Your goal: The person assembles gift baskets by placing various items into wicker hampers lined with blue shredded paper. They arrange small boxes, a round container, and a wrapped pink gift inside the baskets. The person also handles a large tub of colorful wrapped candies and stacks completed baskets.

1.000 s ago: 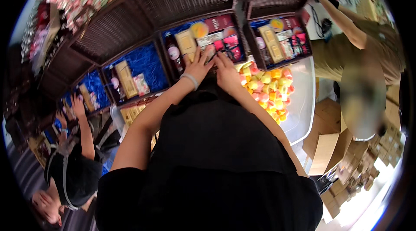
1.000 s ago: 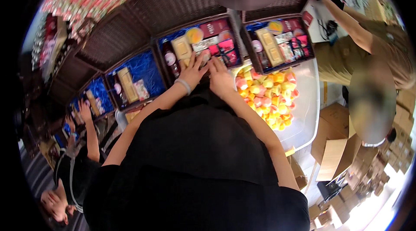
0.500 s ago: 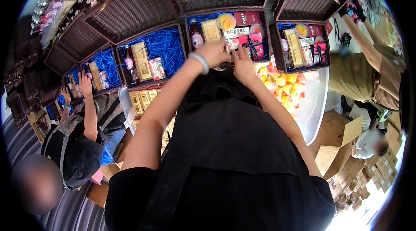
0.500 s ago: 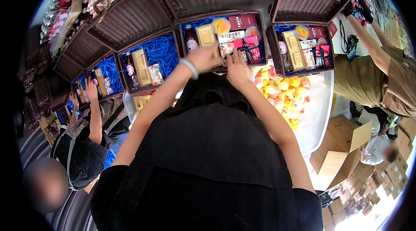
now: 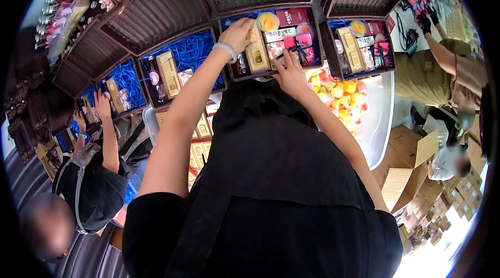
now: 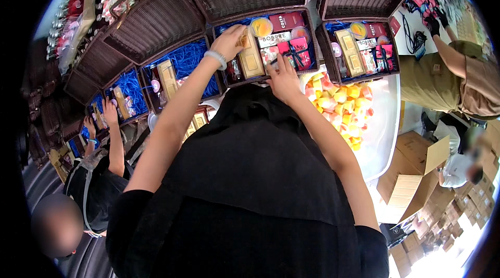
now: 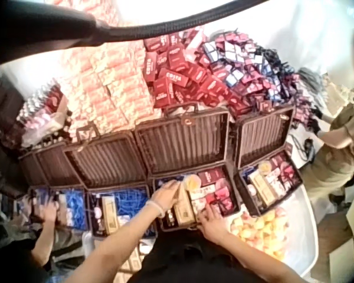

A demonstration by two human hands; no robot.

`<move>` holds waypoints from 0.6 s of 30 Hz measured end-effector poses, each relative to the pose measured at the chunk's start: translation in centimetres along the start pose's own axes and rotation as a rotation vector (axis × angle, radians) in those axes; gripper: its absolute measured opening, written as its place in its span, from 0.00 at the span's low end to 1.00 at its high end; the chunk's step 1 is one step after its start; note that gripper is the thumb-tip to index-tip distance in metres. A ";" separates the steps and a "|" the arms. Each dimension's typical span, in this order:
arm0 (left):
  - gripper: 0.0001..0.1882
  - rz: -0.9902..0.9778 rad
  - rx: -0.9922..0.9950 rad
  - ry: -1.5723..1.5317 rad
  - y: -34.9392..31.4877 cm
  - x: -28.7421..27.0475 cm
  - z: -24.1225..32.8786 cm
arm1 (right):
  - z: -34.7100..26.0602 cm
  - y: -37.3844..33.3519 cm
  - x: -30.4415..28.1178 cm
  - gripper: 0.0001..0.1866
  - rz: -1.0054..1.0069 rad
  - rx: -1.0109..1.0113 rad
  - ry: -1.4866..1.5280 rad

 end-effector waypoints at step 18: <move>0.06 0.190 -0.125 0.397 -0.4 -1.0 -1.2 | -5.5 1.0 1.6 0.27 0.017 -0.204 0.045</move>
Point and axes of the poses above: each hand's wrist, its own y-axis towards the middle knuckle, its own x-axis out of the palm, z = x × y, the point moved 7 cm from there along y, towards the middle knuckle, and after that the axes turned 2 degrees about z, right-handed, at the moved point
